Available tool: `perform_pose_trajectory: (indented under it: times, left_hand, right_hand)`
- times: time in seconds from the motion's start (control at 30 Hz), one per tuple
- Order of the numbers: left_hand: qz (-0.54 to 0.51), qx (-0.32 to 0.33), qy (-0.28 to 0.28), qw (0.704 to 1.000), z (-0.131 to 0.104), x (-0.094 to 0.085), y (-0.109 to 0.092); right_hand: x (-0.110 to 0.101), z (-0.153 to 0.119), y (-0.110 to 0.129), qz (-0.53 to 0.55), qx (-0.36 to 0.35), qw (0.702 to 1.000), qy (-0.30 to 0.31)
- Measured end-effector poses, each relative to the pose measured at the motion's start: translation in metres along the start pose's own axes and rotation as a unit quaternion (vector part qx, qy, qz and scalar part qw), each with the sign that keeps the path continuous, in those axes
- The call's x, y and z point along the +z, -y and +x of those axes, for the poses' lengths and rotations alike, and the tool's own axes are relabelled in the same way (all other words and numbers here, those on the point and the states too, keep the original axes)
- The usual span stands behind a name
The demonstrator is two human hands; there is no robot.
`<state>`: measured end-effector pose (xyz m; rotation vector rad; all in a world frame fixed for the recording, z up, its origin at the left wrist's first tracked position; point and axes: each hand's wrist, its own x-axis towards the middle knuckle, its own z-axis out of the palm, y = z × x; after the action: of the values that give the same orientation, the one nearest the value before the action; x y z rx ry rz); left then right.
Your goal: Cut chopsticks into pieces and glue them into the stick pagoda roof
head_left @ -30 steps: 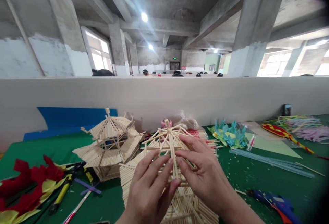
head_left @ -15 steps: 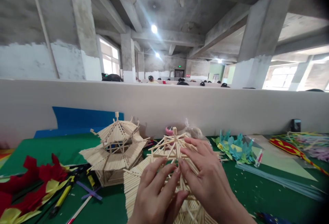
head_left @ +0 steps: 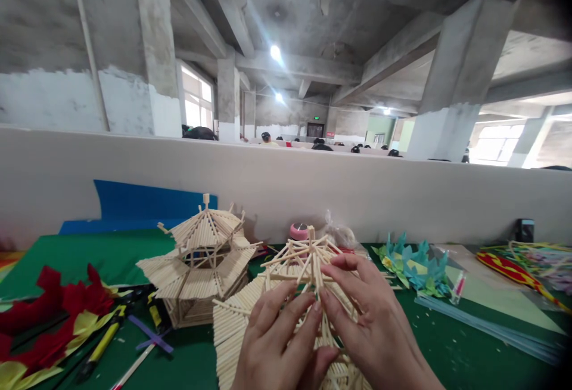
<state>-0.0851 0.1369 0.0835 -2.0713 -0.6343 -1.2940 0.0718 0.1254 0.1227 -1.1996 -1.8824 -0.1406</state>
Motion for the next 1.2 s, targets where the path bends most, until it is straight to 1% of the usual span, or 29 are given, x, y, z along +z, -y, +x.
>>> perform_pose_trajectory:
  times: [0.1, 0.2, 0.3, 0.5, 0.67, 0.8, 0.97, 1.2]
  left_hand:
    - [-0.032, -0.037, -0.015, 0.999, -0.006, 0.004, -0.003]
    - [-0.064, -0.069, 0.013, 0.995, -0.006, 0.001, -0.007]
    - [-0.088, -0.091, 0.038, 0.991, -0.001, -0.005, -0.01]
    - [-0.078, -0.107, 0.059, 0.989, 0.007, -0.01, -0.013]
    - [-0.078, -0.111, 0.038, 0.99, 0.012, -0.01, -0.017]
    - [-0.076, -0.1, 0.028, 0.992, 0.013, -0.009, -0.017]
    - [-0.082, -0.118, 0.016, 0.99, 0.01, -0.005, -0.018]
    - [-0.07, -0.095, -0.003, 0.993, 0.014, -0.006, -0.019]
  right_hand:
    - [-0.002, 0.0, 0.002, 0.002, 0.006, 1.0, 0.003]
    - [-0.006, 0.0, 0.003, 0.015, 0.018, 1.0, 0.014]
    - [-0.011, -0.002, 0.001, 0.038, 0.021, 0.999, 0.025]
    - [-0.016, -0.006, -0.003, 0.062, 0.017, 0.997, 0.046]
    - [-0.015, -0.008, -0.005, 0.062, -0.004, 0.997, 0.042]
    - [-0.014, -0.011, -0.007, 0.043, -0.022, 0.997, 0.062]
    - [-0.012, -0.014, -0.008, 0.027, -0.027, 0.997, 0.063]
    - [-0.011, -0.018, -0.007, 0.014, -0.035, 0.997, 0.063]
